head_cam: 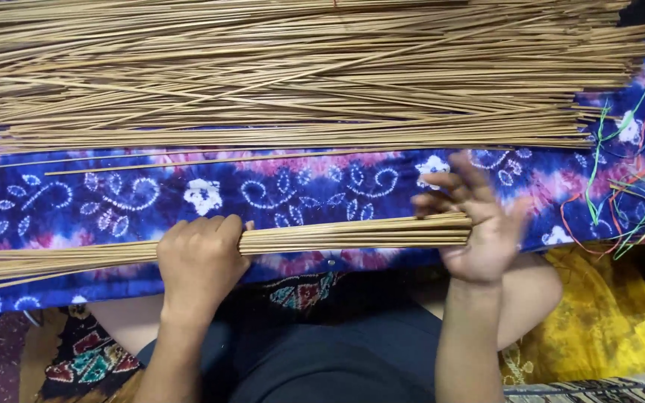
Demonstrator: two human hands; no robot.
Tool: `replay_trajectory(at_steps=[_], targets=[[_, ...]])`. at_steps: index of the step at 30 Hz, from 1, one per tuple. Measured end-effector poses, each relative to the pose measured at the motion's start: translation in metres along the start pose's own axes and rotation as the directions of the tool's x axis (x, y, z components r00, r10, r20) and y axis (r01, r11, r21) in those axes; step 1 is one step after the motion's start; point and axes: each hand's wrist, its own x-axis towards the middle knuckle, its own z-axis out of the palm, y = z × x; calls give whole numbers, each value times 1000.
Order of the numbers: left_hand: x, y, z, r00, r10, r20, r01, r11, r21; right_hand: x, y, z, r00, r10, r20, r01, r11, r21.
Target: Aligning a bundle of thin wooden sticks by tapping them against a surface to make the ends flush.
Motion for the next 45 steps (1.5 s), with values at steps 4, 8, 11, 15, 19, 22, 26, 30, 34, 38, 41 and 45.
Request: replay_trajectory(at_steps=[4,8,11,15,19,22,26,30,34,38,41,45], targets=[[-11,-11,26,988,19,-156,-19,1000,2,-2,15,5,984,35,-175,-115,872,-475],[-14,-21,33,983,54,-178,-55,999,4,0,9,15,999,29,-42,-49,784,-619],[-17,-32,35,980,101,-170,-101,995,10,-2,6,-19,1000,-17,6,17,785,-620],[-26,-37,40,989,86,-121,-88,996,-14,13,-19,7,990,-124,70,135,668,-732],[-15,-16,35,977,101,-186,-105,994,-12,9,22,10,991,38,129,91,512,-854],[-24,-27,35,987,86,-139,-92,995,-44,3,10,5,996,9,-85,-61,767,-639],[-27,-37,28,988,104,-115,-105,995,4,-2,-36,27,972,-168,167,205,244,-948],[-18,-18,30,982,117,-152,-121,992,-19,8,-30,107,881,171,440,470,-227,-853],[3,9,17,965,99,-243,-114,992,-48,14,2,80,858,324,398,499,-348,-793],[9,-2,10,990,66,-127,-67,998,-6,20,-9,45,883,348,315,449,-433,-782],[-4,-37,19,999,5,-33,-5,1000,5,20,-18,26,905,238,351,424,-535,-731],[-5,-43,18,989,-36,-144,40,999,29,18,-17,18,922,177,344,384,-527,-758]])
